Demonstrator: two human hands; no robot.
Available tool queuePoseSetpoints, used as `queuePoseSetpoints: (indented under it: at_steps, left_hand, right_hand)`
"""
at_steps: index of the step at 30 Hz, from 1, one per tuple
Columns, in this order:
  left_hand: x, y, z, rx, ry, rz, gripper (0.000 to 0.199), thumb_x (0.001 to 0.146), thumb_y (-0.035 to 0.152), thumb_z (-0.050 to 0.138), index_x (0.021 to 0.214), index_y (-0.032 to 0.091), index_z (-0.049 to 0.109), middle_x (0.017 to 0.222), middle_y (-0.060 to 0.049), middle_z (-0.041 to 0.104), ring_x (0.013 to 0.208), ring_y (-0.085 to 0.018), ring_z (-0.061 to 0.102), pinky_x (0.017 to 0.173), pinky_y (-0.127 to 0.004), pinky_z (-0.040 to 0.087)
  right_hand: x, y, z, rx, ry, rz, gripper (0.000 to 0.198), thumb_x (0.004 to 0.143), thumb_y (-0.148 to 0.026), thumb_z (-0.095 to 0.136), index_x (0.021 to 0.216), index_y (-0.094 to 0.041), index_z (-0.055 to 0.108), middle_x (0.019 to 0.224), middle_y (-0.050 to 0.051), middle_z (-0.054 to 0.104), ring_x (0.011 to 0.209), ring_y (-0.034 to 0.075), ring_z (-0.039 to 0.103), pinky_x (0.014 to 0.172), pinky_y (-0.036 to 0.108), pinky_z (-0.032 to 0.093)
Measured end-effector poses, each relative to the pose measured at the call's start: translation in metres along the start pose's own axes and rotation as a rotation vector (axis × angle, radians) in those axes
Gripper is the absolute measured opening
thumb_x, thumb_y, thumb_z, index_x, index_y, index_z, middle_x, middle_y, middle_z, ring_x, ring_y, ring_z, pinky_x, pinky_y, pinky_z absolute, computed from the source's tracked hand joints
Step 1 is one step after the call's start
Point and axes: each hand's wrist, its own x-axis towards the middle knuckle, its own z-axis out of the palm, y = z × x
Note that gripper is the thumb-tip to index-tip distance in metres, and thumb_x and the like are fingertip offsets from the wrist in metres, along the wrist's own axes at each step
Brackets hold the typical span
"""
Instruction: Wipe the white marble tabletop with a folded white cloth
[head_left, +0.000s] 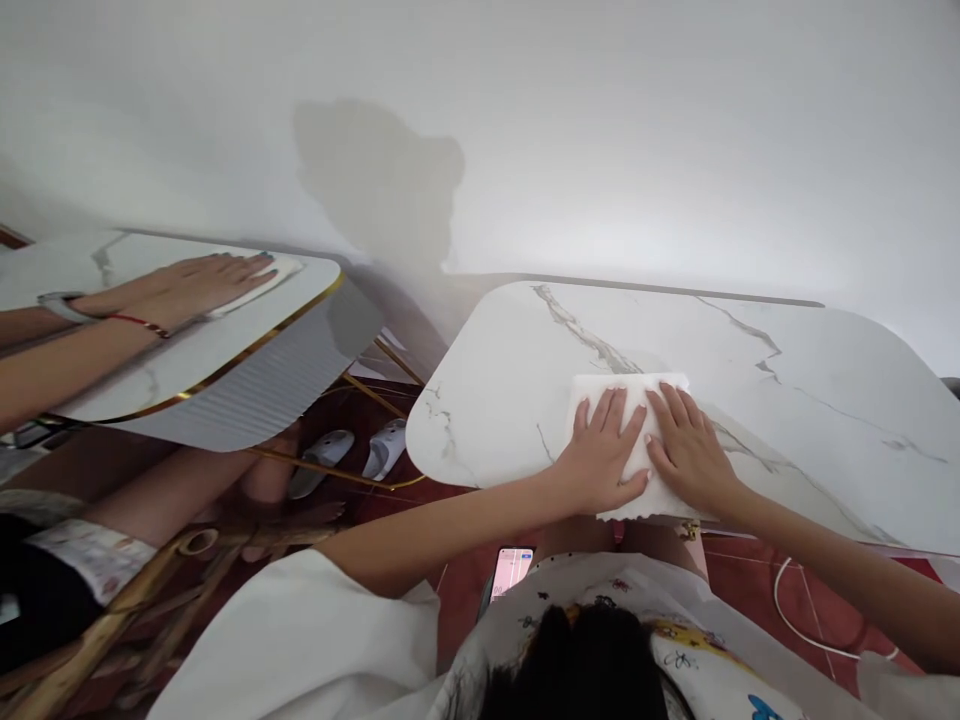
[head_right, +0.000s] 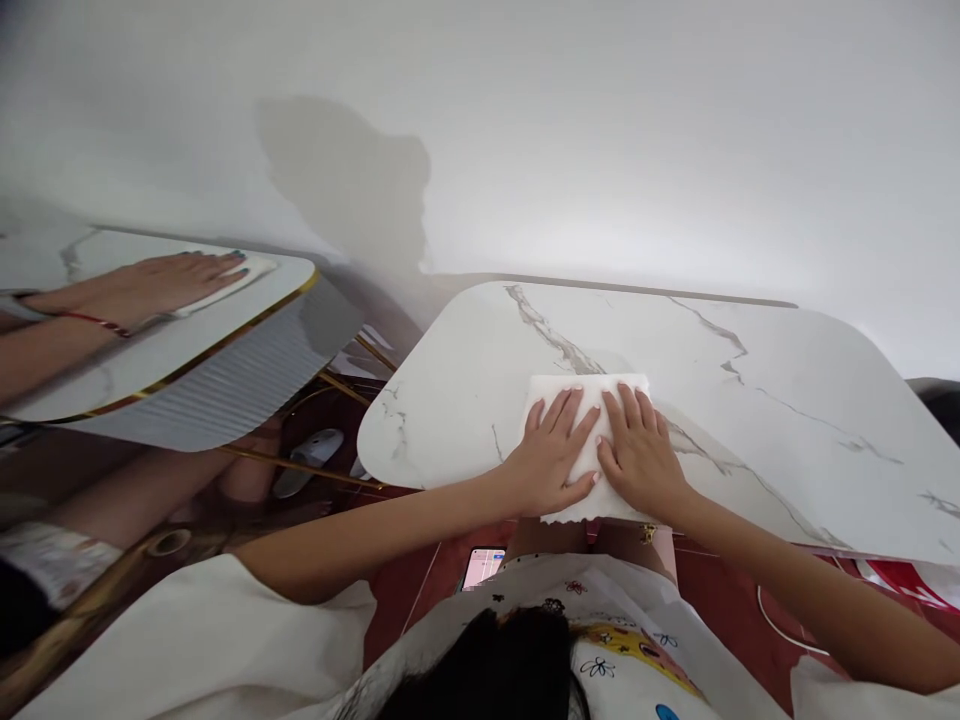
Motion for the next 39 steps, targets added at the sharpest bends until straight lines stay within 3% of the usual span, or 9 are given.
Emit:
queuePoseSetpoints:
  at_steps: [9, 18, 25, 29, 39]
  left_hand:
    - [0.042, -0.050, -0.015, 0.063, 0.036, -0.028, 0.073, 0.086, 0.046, 0.049, 0.147, 0.010, 0.027, 0.155, -0.024, 0.018, 0.145, -0.037, 0.012, 0.112, -0.060, 0.014]
    - [0.090, -0.106, -0.020, -0.009, 0.113, -0.098, 0.072, 0.086, 0.049, 0.049, 0.145, 0.014, 0.028, 0.155, -0.018, 0.022, 0.145, -0.031, 0.014, 0.115, -0.054, 0.011]
    - [0.135, -0.145, -0.034, -0.192, 0.132, -0.317, 0.064, 0.091, 0.037, 0.034, 0.149, 0.015, 0.017, 0.158, -0.013, 0.017, 0.147, -0.023, 0.012, 0.118, -0.046, 0.010]
    - [0.152, -0.160, -0.035, -0.114, 0.197, -0.384, 0.057, 0.094, 0.036, 0.030, 0.147, 0.014, 0.028, 0.158, -0.013, 0.017, 0.146, -0.024, 0.013, 0.117, -0.044, 0.013]
    - [0.175, -0.189, -0.031, 0.037, 0.286, -0.346, 0.054, 0.093, 0.035, 0.032, 0.144, 0.016, 0.034, 0.154, -0.012, 0.029, 0.143, -0.027, 0.021, 0.115, -0.048, 0.016]
  right_hand:
    - [0.072, -0.001, 0.009, 0.000, 0.015, 0.012, 0.057, 0.093, -0.035, 0.030, 0.146, -0.016, 0.030, 0.154, 0.012, 0.030, 0.140, 0.032, 0.026, 0.109, 0.049, 0.032]
    - [0.148, 0.007, 0.019, 0.003, 0.035, -0.035, 0.057, 0.092, -0.035, 0.029, 0.146, -0.015, 0.032, 0.153, 0.012, 0.030, 0.138, 0.031, 0.028, 0.108, 0.048, 0.032]
    - [0.207, 0.014, 0.031, 0.003, 0.052, -0.063, 0.055, 0.093, -0.037, 0.025, 0.145, -0.019, 0.032, 0.153, 0.010, 0.031, 0.138, 0.029, 0.028, 0.107, 0.047, 0.032]
    - [0.231, 0.014, 0.033, 0.038, 0.047, -0.073, 0.055, 0.094, -0.037, 0.025, 0.145, -0.019, 0.031, 0.153, 0.009, 0.030, 0.138, 0.029, 0.027, 0.107, 0.046, 0.031]
    - [0.268, 0.013, 0.036, 0.062, 0.055, -0.090, 0.054, 0.093, -0.035, 0.028, 0.144, -0.015, 0.033, 0.151, 0.013, 0.033, 0.134, 0.031, 0.030, 0.106, 0.047, 0.031]
